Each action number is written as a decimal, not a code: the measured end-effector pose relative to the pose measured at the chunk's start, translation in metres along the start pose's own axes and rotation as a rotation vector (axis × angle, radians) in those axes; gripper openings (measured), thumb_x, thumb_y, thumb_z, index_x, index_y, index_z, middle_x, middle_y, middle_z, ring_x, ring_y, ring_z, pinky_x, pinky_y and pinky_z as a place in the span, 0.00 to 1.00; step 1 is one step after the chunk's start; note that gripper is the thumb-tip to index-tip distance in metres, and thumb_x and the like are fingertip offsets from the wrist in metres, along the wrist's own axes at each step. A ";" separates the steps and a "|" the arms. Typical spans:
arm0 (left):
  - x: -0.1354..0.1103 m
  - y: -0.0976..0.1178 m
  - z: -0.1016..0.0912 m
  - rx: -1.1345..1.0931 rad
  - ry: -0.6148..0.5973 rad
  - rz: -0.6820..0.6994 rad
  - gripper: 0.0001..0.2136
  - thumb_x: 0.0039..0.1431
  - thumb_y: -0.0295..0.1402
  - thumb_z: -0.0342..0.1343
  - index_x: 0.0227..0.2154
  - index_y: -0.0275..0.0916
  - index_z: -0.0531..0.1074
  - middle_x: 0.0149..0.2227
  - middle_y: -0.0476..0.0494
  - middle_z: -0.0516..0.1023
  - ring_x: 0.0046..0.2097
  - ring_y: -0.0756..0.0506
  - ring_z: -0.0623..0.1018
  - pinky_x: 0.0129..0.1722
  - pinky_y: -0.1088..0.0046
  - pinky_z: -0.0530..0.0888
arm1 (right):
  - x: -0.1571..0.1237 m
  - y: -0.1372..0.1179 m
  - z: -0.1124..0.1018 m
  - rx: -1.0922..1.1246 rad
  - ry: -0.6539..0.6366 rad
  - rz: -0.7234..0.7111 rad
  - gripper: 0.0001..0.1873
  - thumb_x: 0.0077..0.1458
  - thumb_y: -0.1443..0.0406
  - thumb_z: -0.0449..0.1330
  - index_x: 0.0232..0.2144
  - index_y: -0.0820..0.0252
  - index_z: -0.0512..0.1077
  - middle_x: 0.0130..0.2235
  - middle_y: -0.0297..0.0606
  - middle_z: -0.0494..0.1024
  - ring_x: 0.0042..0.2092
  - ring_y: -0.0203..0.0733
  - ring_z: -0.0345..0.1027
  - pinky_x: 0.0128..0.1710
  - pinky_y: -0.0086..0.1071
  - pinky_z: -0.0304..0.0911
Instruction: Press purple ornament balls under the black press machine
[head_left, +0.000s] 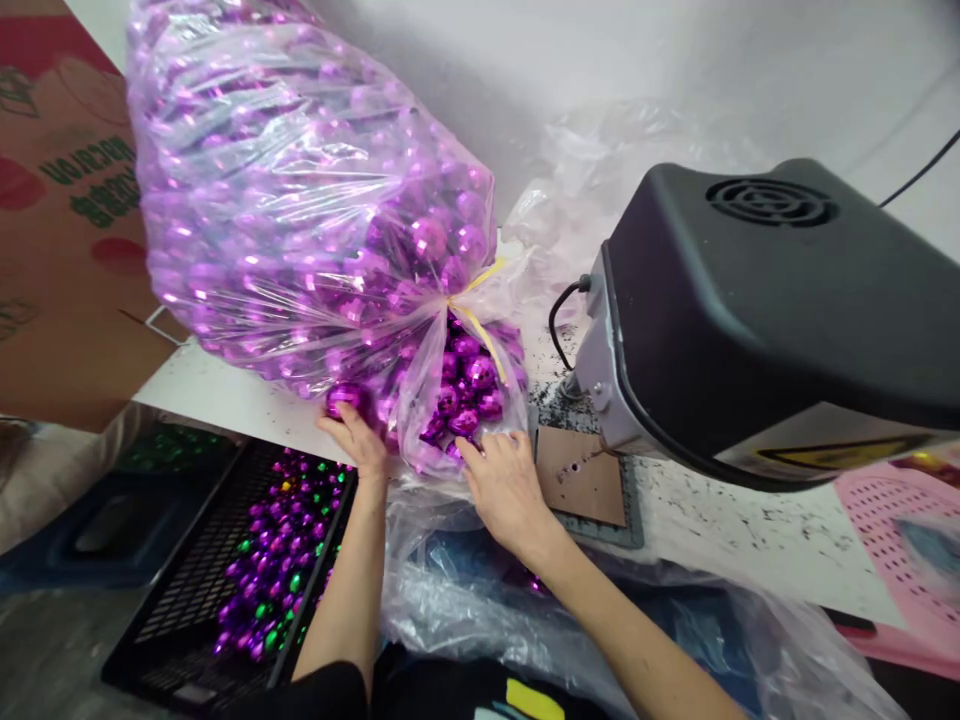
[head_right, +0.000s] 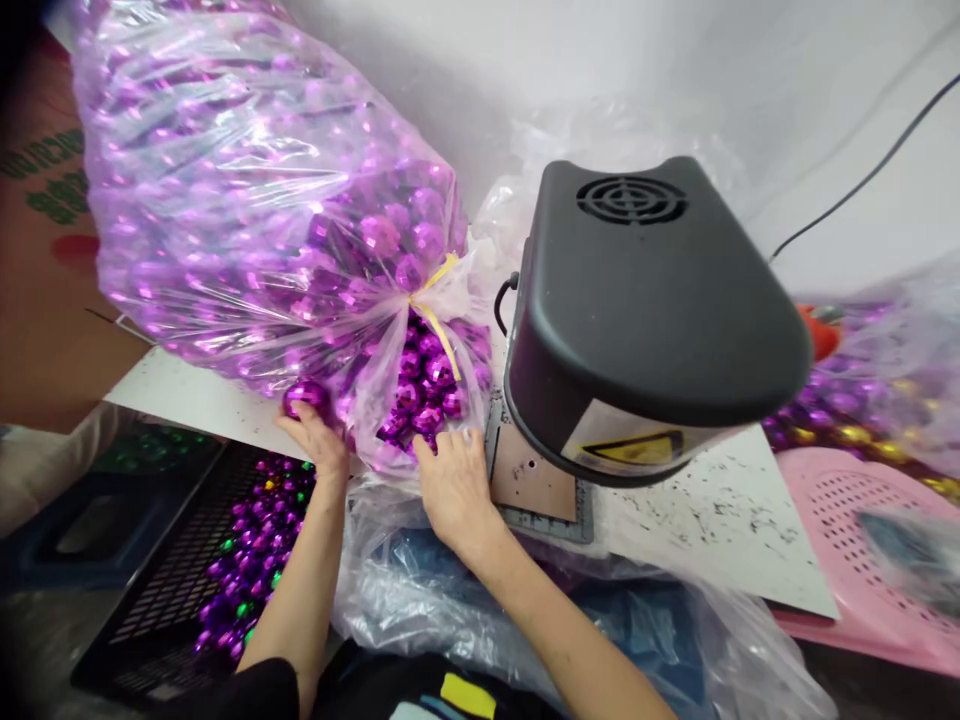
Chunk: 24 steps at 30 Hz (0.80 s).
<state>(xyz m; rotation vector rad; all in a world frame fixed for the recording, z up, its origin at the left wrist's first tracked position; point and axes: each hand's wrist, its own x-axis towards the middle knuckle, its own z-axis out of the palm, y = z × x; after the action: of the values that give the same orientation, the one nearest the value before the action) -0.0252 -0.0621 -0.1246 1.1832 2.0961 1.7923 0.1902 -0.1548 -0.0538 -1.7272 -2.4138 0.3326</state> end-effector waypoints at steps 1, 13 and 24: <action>-0.008 0.001 0.002 0.010 -0.024 0.021 0.28 0.69 0.53 0.39 0.59 0.35 0.53 0.59 0.29 0.62 0.62 0.37 0.66 0.65 0.55 0.61 | 0.001 -0.002 0.003 0.007 0.004 -0.008 0.23 0.64 0.60 0.54 0.59 0.57 0.64 0.49 0.39 0.72 0.54 0.41 0.66 0.63 0.52 0.61; -0.012 0.072 -0.030 0.077 -0.168 0.240 0.26 0.69 0.52 0.42 0.58 0.36 0.60 0.55 0.32 0.69 0.56 0.38 0.73 0.59 0.56 0.69 | -0.007 -0.007 0.005 0.125 0.096 -0.045 0.25 0.60 0.72 0.51 0.59 0.57 0.65 0.52 0.43 0.71 0.55 0.42 0.64 0.64 0.50 0.59; 0.014 0.138 -0.007 0.422 -0.960 0.670 0.19 0.70 0.47 0.47 0.51 0.35 0.66 0.46 0.37 0.78 0.51 0.36 0.77 0.62 0.51 0.65 | 0.048 0.020 0.000 0.296 0.380 0.283 0.24 0.63 0.57 0.56 0.57 0.62 0.65 0.56 0.45 0.68 0.59 0.44 0.63 0.60 0.48 0.67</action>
<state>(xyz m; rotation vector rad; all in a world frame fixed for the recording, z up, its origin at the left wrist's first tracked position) 0.0250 -0.0616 0.0050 2.4164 1.5585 0.5647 0.1929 -0.1029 -0.0591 -1.8006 -1.7659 0.3386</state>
